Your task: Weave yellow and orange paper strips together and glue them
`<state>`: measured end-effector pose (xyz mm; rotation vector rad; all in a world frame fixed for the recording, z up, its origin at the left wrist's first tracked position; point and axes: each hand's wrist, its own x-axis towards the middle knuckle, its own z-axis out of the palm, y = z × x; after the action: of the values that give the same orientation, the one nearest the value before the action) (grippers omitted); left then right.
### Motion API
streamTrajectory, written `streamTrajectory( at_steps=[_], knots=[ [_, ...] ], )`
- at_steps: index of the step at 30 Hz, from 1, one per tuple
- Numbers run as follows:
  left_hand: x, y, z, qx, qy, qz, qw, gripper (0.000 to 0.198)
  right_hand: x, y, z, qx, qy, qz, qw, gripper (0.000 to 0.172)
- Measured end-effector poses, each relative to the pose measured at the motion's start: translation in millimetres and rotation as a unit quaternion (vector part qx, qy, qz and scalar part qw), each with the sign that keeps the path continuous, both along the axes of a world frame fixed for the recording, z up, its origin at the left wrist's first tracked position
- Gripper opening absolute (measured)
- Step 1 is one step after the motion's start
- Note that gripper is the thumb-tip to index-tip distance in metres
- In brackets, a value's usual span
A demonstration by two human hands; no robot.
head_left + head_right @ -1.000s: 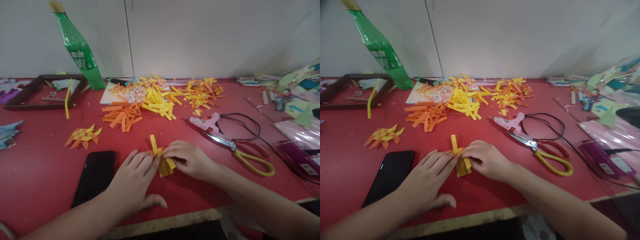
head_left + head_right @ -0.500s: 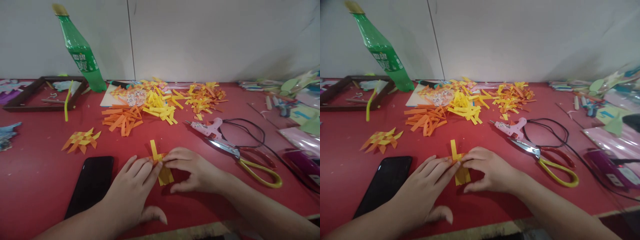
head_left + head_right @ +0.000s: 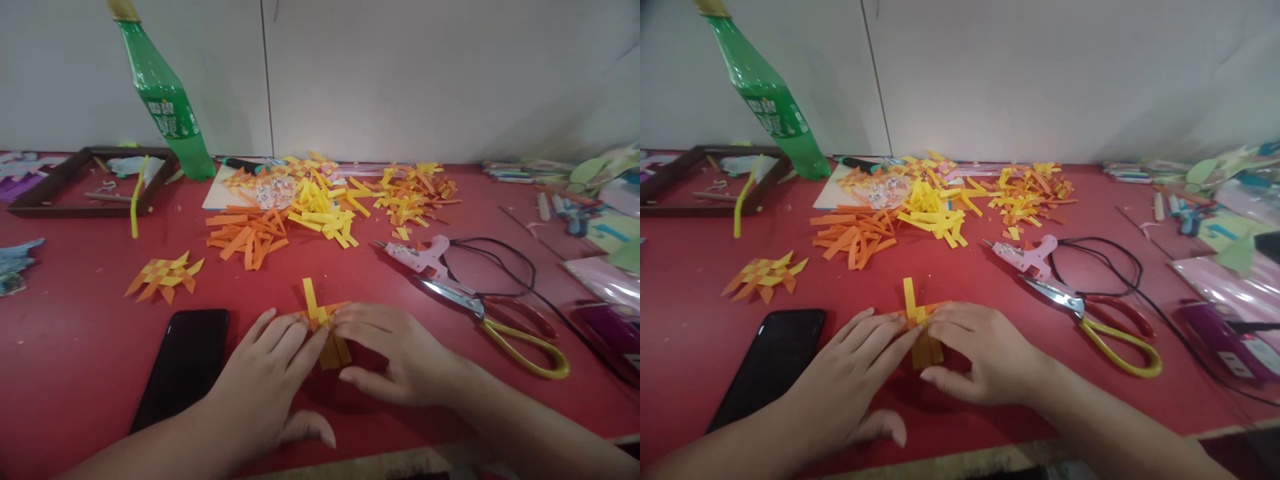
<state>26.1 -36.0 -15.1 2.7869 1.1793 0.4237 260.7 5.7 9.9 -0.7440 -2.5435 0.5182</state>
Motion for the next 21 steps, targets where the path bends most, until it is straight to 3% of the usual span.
streamTrajectory(
  at_steps=[21],
  knots=[
    [-0.3,1.1,2.3,-0.015,0.012,-0.011,1.000,0.102,-2.3,-4.8,-4.8,0.006,-0.035,-0.006,0.999,0.026]
  ],
)
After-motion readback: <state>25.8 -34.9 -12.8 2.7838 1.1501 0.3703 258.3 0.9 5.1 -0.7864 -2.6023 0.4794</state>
